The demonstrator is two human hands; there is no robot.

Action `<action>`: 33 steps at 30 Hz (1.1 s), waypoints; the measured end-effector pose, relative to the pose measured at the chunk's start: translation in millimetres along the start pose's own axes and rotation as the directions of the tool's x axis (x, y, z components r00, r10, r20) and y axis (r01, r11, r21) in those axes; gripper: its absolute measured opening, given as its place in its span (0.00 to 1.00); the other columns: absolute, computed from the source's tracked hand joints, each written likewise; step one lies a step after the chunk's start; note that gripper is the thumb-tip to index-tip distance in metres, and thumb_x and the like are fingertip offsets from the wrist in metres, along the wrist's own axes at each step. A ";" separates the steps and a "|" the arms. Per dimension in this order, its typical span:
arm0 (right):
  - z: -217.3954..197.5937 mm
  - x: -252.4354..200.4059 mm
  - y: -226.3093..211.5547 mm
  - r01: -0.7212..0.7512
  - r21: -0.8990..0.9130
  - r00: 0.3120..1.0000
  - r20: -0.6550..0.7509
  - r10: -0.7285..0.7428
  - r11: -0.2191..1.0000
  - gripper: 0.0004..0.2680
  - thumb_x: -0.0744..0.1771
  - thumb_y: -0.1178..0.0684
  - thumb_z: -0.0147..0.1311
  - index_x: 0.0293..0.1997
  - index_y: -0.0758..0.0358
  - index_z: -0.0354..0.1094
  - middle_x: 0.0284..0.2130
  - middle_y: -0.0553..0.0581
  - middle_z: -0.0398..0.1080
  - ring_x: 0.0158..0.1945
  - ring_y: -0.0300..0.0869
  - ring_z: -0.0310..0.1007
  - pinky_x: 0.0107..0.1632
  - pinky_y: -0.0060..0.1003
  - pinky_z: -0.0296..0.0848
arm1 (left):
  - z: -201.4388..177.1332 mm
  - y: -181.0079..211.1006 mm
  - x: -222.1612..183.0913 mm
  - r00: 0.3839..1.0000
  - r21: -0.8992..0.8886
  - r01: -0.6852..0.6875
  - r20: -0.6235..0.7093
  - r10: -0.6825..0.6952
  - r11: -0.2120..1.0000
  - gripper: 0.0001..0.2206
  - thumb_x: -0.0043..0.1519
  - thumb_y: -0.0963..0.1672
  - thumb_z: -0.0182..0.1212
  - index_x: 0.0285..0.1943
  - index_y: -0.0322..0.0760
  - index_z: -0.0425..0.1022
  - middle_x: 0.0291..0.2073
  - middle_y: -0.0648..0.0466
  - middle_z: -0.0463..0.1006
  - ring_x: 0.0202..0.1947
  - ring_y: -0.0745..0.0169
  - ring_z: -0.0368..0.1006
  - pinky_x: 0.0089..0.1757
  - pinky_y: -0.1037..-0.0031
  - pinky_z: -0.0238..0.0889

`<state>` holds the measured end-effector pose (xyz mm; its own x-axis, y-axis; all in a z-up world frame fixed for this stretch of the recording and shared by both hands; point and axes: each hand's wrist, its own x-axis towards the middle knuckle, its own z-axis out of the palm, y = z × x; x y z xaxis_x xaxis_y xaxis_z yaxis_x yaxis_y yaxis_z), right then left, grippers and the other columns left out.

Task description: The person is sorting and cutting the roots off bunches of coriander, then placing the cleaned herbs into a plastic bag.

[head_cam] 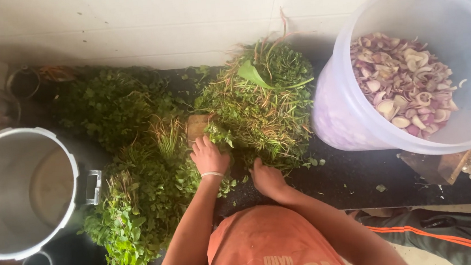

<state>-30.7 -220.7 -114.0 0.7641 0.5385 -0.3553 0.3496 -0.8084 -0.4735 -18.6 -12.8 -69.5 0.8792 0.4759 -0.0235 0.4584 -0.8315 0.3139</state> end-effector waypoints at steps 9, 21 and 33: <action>-5.8 -4.2 18.5 0.081 0.154 0.992 -0.105 -0.066 0.985 0.18 0.70 0.47 0.47 0.54 0.81 0.56 0.15 0.63 0.69 0.16 0.53 0.69 0.20 0.47 0.67 | -7.3 -33.7 10.6 0.996 -0.315 -0.035 -0.090 0.007 0.949 0.25 0.50 0.40 0.70 0.56 0.27 0.68 0.51 0.40 0.70 0.55 0.39 0.67 0.57 0.52 0.62; -22.7 18.2 -30.5 0.089 0.159 0.969 -0.242 -0.049 0.983 0.15 0.72 0.46 0.45 0.47 0.75 0.59 0.11 0.55 0.63 0.10 0.44 0.60 0.14 0.40 0.56 | -39.3 -14.0 25.6 0.984 -0.116 0.169 0.073 -0.161 0.979 0.30 0.52 0.47 0.74 0.58 0.26 0.63 0.55 0.40 0.66 0.57 0.38 0.66 0.52 0.51 0.65; -10.1 20.1 -31.6 0.059 0.186 0.995 -0.088 -0.043 0.981 0.11 0.72 0.50 0.44 0.46 0.74 0.58 0.12 0.54 0.64 0.11 0.44 0.64 0.14 0.39 0.59 | -44.5 -5.6 27.3 0.977 -0.061 0.195 0.096 -0.189 0.979 0.34 0.50 0.47 0.75 0.61 0.28 0.61 0.57 0.42 0.65 0.59 0.40 0.64 0.53 0.53 0.63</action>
<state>-20.9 -186.6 -98.1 0.7932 0.5495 -0.2622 0.2867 -0.7170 -0.6354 -3.0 17.7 -29.6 0.7852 0.5946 -0.1729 0.6122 -0.7036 0.3608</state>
